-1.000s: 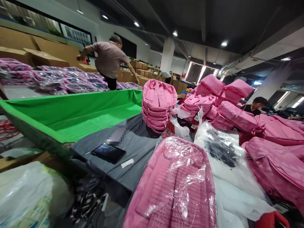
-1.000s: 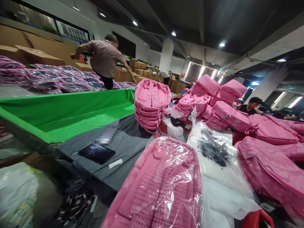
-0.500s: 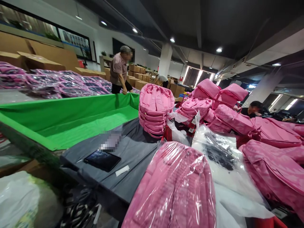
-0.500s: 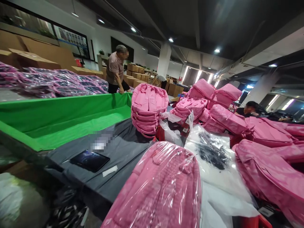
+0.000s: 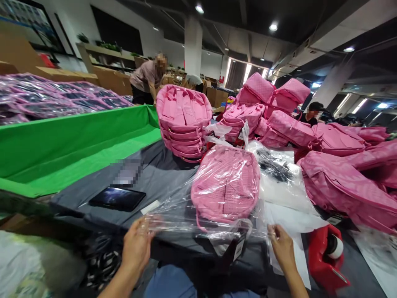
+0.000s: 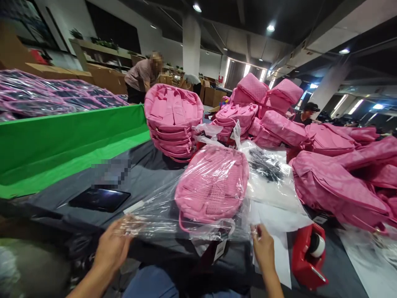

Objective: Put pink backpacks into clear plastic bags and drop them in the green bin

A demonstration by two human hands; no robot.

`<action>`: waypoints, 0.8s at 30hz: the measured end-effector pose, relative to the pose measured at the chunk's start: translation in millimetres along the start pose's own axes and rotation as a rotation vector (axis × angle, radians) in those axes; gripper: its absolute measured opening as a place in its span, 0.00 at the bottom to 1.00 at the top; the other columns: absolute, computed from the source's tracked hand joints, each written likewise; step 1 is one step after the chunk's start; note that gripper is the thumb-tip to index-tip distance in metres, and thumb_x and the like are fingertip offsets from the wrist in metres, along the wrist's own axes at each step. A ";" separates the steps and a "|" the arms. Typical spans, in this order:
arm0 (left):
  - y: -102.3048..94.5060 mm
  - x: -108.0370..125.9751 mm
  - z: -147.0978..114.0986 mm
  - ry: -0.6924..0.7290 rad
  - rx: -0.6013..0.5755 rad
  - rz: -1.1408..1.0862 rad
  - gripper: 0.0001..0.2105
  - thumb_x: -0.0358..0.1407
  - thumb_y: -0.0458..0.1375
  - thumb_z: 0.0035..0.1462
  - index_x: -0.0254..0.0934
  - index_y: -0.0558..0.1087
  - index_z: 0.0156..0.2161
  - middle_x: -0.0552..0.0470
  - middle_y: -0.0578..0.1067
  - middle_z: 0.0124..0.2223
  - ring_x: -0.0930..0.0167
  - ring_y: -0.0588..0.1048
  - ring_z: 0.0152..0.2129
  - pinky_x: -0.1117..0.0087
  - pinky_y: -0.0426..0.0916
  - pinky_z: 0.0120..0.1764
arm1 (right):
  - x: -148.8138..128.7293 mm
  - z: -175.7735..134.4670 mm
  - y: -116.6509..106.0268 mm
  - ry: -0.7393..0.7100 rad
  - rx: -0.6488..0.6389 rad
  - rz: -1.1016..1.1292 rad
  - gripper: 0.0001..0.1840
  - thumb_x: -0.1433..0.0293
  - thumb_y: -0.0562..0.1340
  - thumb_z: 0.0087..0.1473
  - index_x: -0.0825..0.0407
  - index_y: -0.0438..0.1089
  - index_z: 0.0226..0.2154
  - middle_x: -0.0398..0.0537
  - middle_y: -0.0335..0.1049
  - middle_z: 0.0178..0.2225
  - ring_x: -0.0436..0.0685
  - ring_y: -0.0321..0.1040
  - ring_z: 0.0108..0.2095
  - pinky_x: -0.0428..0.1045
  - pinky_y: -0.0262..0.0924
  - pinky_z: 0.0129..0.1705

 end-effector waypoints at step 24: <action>107.8 -72.9 -197.4 -0.437 -1.291 -0.123 0.33 0.63 0.73 0.35 0.33 0.75 0.33 0.53 0.68 0.28 0.73 0.63 0.26 0.70 0.59 0.34 | 19.8 -76.0 48.0 0.372 -0.451 0.743 0.30 0.42 0.71 0.46 0.50 0.65 0.32 0.37 0.65 0.25 0.49 0.62 0.26 0.45 0.58 0.31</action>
Point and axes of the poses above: each hand's wrist, its own z-axis towards the middle knuckle, its own y-axis out of the palm, x = y × z, the point moved 2 cm from there along z, towards the middle knuckle
